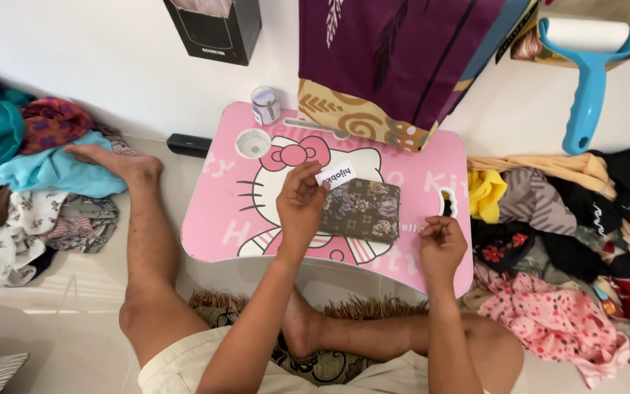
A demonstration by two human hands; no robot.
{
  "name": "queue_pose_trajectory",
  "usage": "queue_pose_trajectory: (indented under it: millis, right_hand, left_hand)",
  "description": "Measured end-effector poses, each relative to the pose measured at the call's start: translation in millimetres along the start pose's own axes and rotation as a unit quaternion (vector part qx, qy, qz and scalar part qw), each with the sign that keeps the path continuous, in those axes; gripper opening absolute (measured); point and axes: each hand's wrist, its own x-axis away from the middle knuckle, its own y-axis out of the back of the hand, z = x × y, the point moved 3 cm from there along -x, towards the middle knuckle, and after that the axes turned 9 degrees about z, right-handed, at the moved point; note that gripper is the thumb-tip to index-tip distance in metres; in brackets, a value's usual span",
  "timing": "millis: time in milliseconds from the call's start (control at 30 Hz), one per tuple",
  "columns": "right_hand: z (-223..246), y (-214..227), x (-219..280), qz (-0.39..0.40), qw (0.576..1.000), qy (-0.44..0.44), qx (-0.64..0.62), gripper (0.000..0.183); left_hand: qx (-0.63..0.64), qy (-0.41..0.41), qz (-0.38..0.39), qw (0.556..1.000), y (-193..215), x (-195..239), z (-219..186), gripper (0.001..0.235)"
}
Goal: The person sits on the floor and uses a lint roller to clean a patterned cloth on a Hello Kitty tray. They fold the cloth, place a label on it, and then put it into a clear plastic bag.
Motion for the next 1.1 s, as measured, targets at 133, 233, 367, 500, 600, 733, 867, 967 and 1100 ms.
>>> queue_pose_trajectory:
  millis: [133,233,367,500,600,733,867,967,1100]
  right_hand:
    - [34.6,0.1,8.6,-0.025,0.998,0.047,0.017,0.024]
    - [83.4,-19.6,23.3,-0.013,0.998,0.053,-0.017,0.018]
    - [113.4,-61.4,47.0,0.055,0.992,0.019,-0.11,0.028]
    - [114.2,-68.1,37.2,0.044,0.997,0.019,-0.069,0.014]
    - [112.8,-69.3,18.0,0.067,0.996,0.011,-0.052,0.014]
    - [91.0,-68.2,-24.3,0.125,0.991,0.029,0.034,0.016]
    - [76.6,-79.1,-73.4,0.262,0.959,0.05,0.099,0.017]
    - [72.8,-96.0,-97.7,0.34,0.932,0.029,0.125,0.013]
    - [55.3,-109.3,-111.3,0.376,0.915,-0.002,0.143,0.014]
  left_hand:
    - [0.175,0.172,-0.091,0.965,-26.2,31.4,-18.8,0.028]
    - [0.274,0.254,-0.145,0.916,-44.6,48.7,-33.5,0.016]
    - [0.305,0.327,-0.147,0.882,-57.0,88.7,-5.1,0.015]
    - [0.291,0.342,-0.126,0.884,-51.0,99.7,4.0,0.014]
    - [0.223,0.303,-0.079,0.923,-40.4,101.2,11.3,0.017]
    - [0.015,0.126,-0.003,0.992,-12.8,93.9,2.0,0.018]
    - [-0.293,-0.126,0.063,0.946,19.2,72.8,-19.5,0.019]
    - [-0.388,-0.178,0.087,0.9,29.1,66.9,-16.7,0.016]
    - [-0.381,-0.177,0.085,0.903,35.8,68.7,-5.8,0.018]
